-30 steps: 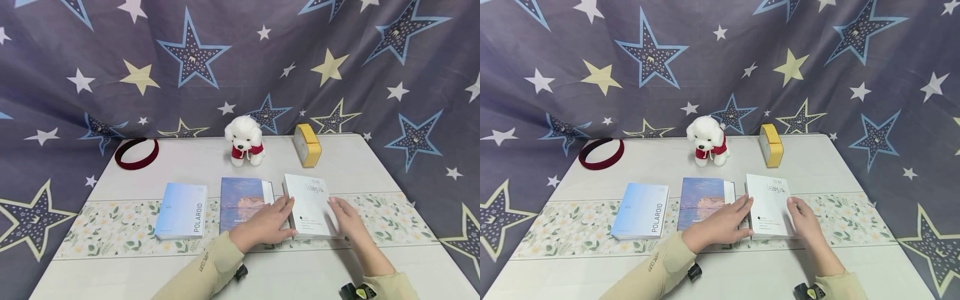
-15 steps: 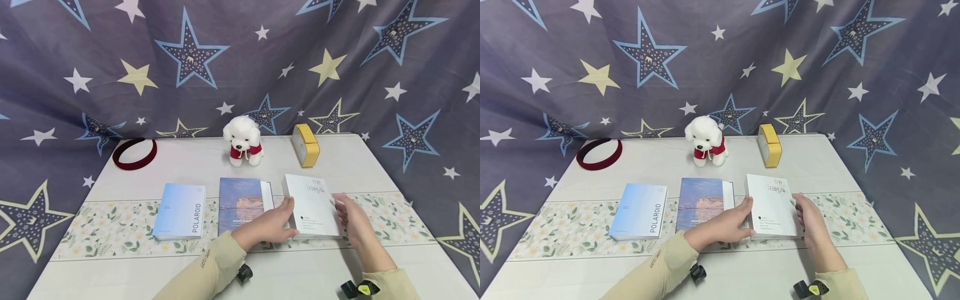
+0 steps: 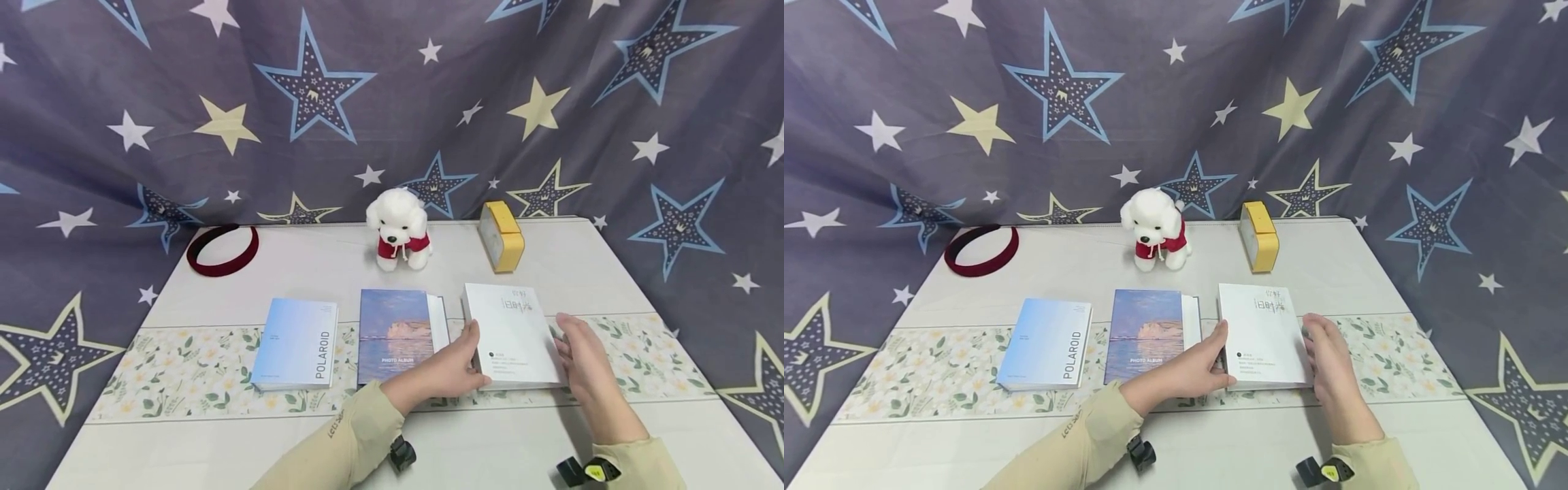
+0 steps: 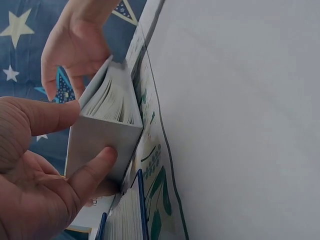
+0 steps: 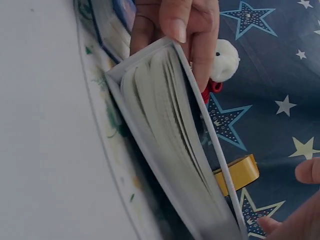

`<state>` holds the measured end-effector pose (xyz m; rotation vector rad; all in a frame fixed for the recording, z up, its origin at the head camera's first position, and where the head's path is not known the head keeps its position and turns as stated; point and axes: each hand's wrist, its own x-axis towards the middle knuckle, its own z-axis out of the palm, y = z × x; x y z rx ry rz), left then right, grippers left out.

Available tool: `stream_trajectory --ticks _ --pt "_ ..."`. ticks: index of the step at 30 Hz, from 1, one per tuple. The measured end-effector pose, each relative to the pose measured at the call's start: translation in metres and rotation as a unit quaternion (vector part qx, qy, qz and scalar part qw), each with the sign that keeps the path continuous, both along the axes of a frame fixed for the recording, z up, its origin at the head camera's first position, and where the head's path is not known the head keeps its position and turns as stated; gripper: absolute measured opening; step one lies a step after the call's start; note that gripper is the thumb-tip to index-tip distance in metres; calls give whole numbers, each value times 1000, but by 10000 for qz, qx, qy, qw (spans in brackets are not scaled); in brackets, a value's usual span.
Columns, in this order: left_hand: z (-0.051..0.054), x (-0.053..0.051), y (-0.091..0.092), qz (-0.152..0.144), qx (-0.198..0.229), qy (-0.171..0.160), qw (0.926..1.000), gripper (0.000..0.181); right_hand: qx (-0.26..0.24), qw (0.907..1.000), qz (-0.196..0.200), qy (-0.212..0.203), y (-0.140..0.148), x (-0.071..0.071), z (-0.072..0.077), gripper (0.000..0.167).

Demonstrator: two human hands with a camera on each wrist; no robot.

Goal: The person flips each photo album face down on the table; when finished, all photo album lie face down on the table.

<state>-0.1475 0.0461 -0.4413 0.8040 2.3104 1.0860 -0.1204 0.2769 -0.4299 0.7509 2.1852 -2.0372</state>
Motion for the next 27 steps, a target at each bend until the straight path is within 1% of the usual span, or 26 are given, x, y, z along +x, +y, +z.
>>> stream_trajectory --ticks 4,7,9,11,14,19,22,24,27 --pt "0 0 0 33 146 -129 9998 94 335 9994 22 52 2 -1 3 75" --pt "0 1 -1 66 207 -214 9995 91 510 9983 234 142 3 0 6 75" --pt "0 2 0 93 184 -221 9995 88 616 9968 443 258 3 1 8 76" --pt "0 3 0 128 95 -153 9998 87 697 9947 663 375 2 1 11 78" --pt "0 2 0 182 -37 -31 9998 87 905 9907 877 509 1 2 13 79" --pt "1 2 0 163 -213 107 9996 87 1084 9867 1056 600 -1 4 15 78" --pt "0 4 1 156 -342 91 9993 89 1219 9834 1149 702 -3 5 16 79" --pt "0 6 2 215 -404 27 9989 93 1164 9810 1269 891 -4 7 17 80" --pt "0 8 3 335 -327 -129 9988 100 1077 9747 1517 1241 -7 9 20 83"
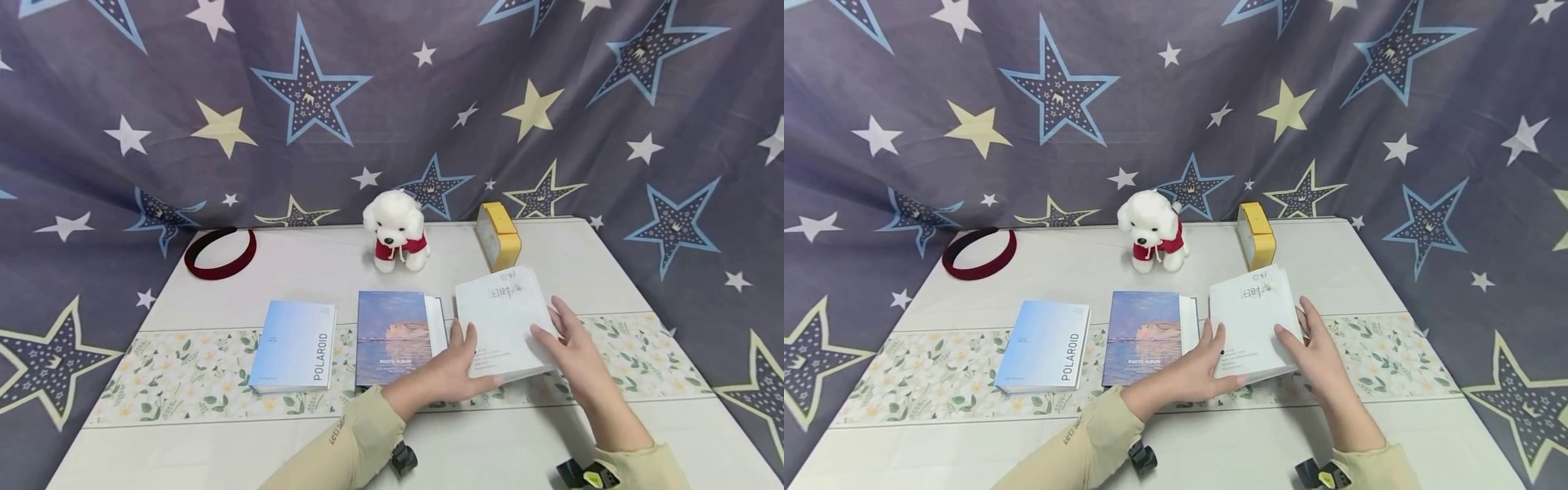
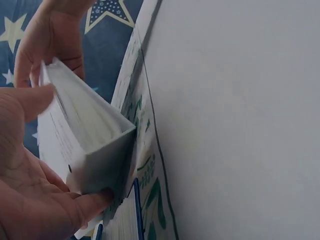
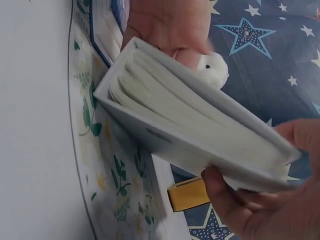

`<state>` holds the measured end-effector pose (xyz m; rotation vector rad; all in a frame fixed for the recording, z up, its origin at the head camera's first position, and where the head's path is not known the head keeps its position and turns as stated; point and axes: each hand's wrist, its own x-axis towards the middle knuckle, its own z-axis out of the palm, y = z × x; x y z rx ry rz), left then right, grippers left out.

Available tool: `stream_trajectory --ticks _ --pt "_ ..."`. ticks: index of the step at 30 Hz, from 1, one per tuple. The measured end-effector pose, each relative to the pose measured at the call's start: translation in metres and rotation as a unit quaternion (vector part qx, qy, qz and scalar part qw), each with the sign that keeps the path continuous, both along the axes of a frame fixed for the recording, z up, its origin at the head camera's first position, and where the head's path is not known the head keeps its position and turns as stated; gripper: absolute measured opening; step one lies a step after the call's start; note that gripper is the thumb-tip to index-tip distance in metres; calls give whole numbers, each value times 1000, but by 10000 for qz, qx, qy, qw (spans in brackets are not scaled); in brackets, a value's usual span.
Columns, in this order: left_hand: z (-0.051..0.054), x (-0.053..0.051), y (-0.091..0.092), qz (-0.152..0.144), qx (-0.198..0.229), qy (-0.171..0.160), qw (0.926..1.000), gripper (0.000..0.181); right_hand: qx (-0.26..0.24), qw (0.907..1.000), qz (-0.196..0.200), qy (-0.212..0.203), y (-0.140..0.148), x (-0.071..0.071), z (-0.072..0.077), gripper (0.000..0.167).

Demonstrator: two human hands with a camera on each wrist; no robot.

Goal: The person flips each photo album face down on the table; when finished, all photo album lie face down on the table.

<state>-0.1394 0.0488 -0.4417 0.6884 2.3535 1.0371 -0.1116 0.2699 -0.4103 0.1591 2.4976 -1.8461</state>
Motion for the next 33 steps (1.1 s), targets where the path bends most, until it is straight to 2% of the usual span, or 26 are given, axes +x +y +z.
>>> stream_trajectory --ticks 2,6,11,14,17,21,24,33 --pt "0 1 0 70 138 -109 9998 102 -83 9994 218 240 -3 1 1 84" --pt "1 2 0 116 392 -369 9985 99 111 9962 571 649 -10 4 0 78" --pt "4 2 0 77 602 -695 9957 93 385 9848 1293 1096 -17 5 -7 80" --pt "5 1 0 144 899 -970 9911 93 206 9754 1781 1285 -19 4 -12 89" --pt "7 0 -2 344 1336 -1219 9829 93 70 9684 2065 1394 -21 3 -17 96" --pt "7 0 -3 569 1847 -1355 9717 97 -19 9635 2241 1465 -23 3 -21 98" --pt "6 0 -3 623 2058 -1376 9669 101 32 9620 2300 1475 -25 2 -23 98" --pt "7 0 -4 720 2415 -1325 9586 108 435 9654 2097 1488 -27 2 -29 97"
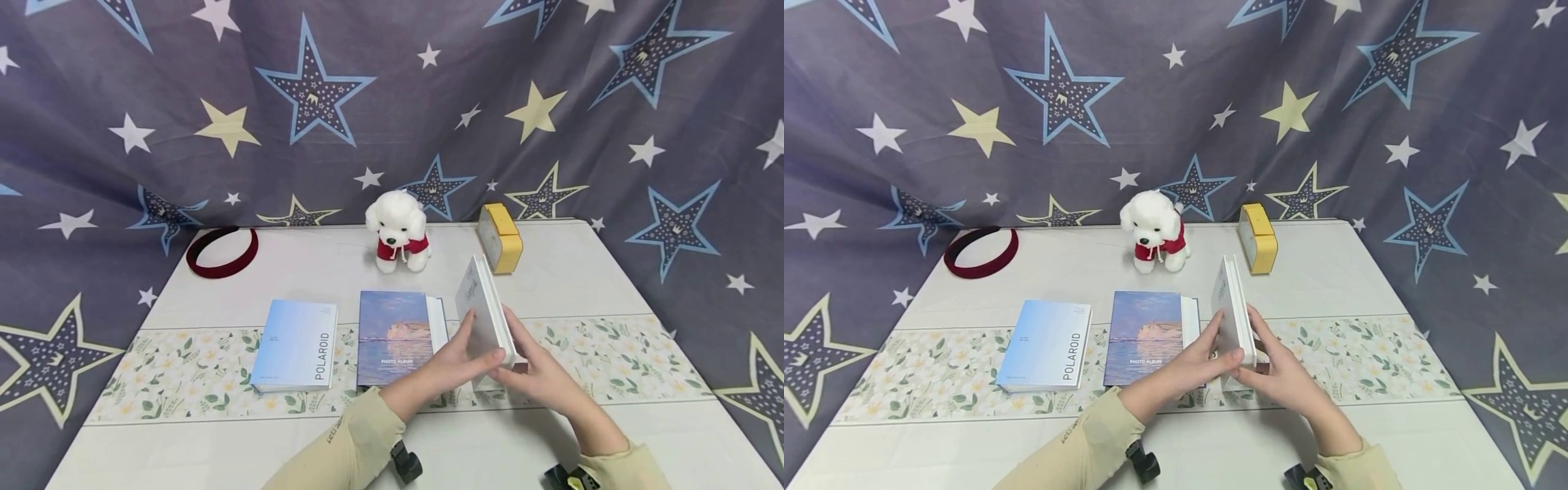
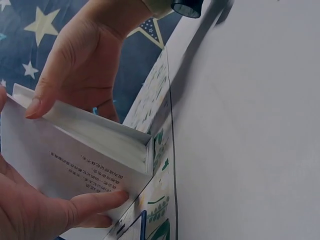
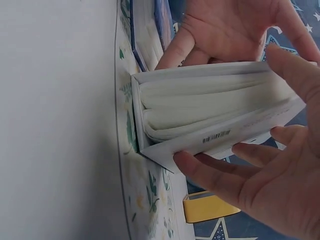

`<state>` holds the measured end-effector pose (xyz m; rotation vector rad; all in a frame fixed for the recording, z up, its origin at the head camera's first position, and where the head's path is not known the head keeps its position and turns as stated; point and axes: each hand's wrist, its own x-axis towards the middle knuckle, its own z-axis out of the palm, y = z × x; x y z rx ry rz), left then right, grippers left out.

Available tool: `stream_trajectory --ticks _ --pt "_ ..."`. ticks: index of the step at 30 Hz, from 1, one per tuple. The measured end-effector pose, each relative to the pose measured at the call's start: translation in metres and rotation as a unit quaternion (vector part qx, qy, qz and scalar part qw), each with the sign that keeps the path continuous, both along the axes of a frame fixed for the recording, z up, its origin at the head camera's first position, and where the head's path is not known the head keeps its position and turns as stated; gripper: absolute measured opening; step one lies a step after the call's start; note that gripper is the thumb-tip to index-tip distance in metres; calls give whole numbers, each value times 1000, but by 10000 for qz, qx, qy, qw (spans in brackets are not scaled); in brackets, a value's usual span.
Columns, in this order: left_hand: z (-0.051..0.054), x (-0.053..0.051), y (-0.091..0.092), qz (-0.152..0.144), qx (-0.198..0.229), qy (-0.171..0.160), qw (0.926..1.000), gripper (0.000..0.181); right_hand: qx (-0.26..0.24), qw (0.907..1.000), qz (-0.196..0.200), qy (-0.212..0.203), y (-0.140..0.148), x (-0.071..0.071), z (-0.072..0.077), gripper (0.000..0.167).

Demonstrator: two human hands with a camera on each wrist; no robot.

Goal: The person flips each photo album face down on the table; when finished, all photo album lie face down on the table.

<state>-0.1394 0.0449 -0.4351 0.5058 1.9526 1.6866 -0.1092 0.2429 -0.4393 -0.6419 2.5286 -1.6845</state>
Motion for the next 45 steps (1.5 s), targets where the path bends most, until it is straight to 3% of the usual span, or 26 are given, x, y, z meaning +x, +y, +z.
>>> stream_trajectory --ticks 9,15,22,31,45 --pt "0 1 1 79 206 -93 9997 111 474 9982 -297 222 -4 2 -1 95" --pt "1 0 4 107 451 -100 9989 113 992 9922 -562 497 -5 2 3 94" --pt "0 -1 7 9 901 -53 9959 97 1269 9865 -722 748 -7 3 4 95" --pt "2 1 4 -49 1491 -502 9875 82 1313 9860 -669 780 -6 2 1 96" --pt "-2 2 0 -404 2177 -684 9728 103 2134 9697 -1126 381 1 5 -2 96"
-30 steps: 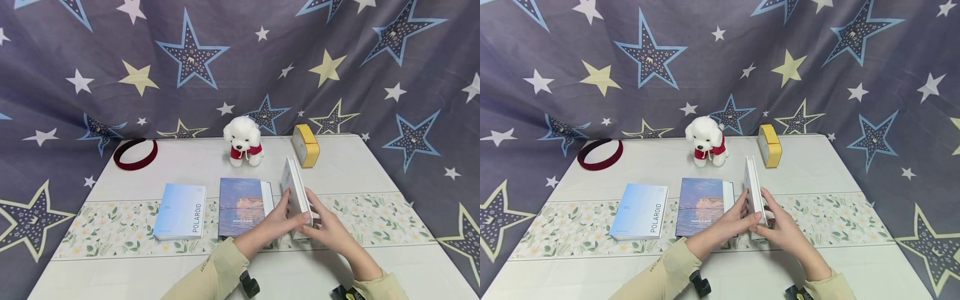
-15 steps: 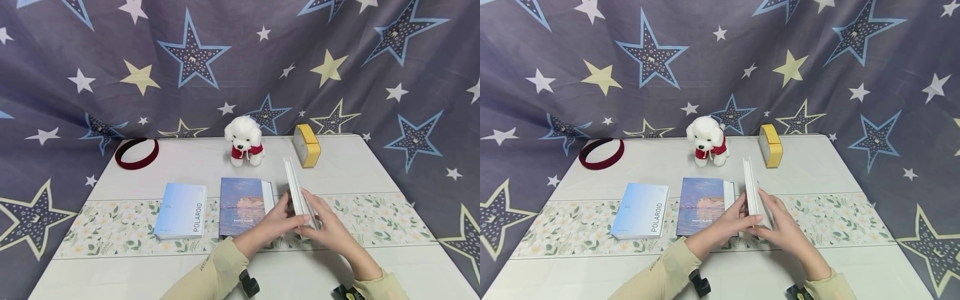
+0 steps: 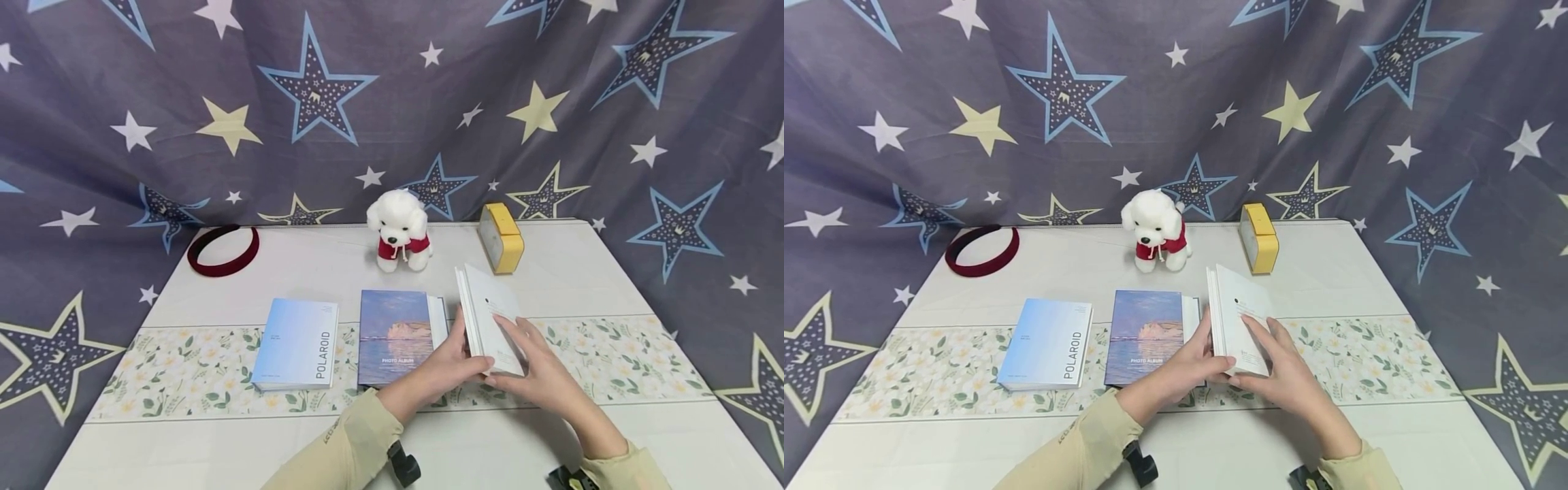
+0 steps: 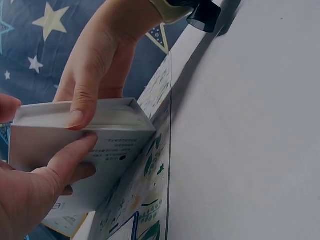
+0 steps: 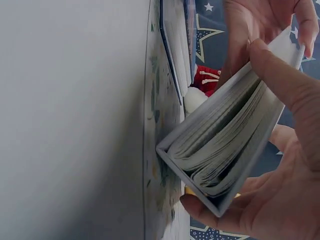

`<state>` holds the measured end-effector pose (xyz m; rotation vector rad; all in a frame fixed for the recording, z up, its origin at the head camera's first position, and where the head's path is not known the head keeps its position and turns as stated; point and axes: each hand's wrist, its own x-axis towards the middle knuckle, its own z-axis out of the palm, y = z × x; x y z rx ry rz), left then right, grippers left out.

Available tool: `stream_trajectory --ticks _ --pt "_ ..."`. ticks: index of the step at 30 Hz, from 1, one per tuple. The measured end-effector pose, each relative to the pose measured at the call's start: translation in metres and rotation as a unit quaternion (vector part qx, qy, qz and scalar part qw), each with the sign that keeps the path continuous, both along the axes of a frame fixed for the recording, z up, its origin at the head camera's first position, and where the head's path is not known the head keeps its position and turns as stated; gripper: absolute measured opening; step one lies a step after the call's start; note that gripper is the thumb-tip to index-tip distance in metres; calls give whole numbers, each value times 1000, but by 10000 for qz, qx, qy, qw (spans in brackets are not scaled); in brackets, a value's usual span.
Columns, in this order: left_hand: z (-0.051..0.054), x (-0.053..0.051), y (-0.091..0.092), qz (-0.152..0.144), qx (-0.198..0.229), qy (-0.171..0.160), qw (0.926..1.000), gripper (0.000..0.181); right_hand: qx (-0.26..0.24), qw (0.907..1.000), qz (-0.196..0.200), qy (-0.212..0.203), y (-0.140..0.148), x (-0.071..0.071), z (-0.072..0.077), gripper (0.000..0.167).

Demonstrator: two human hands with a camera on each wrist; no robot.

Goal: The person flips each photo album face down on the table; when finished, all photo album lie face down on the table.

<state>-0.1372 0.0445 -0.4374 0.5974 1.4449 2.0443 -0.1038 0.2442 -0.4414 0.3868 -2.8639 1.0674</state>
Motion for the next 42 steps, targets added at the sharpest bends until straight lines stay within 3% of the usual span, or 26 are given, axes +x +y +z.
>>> stream_trajectory --ticks 13,18,22,26,33,42 --pt "-5 3 0 -59 -54 -211 9997 96 581 9975 -383 -158 6 2 -2 97" --pt "-9 4 1 -53 -319 -72 9995 91 843 9952 -465 -164 8 3 -1 99" --pt "-11 4 0 -30 -817 115 9966 86 966 9944 -420 -32 10 3 -2 97" --pt "-12 5 1 -17 -1261 459 9910 84 1174 9922 -410 100 10 4 -2 96" --pt "-18 5 5 -48 -1650 1037 9808 83 1405 9892 -428 -26 12 6 2 96" --pt "-18 6 6 84 -2558 1482 9553 83 1511 9878 -369 -96 14 7 3 92"
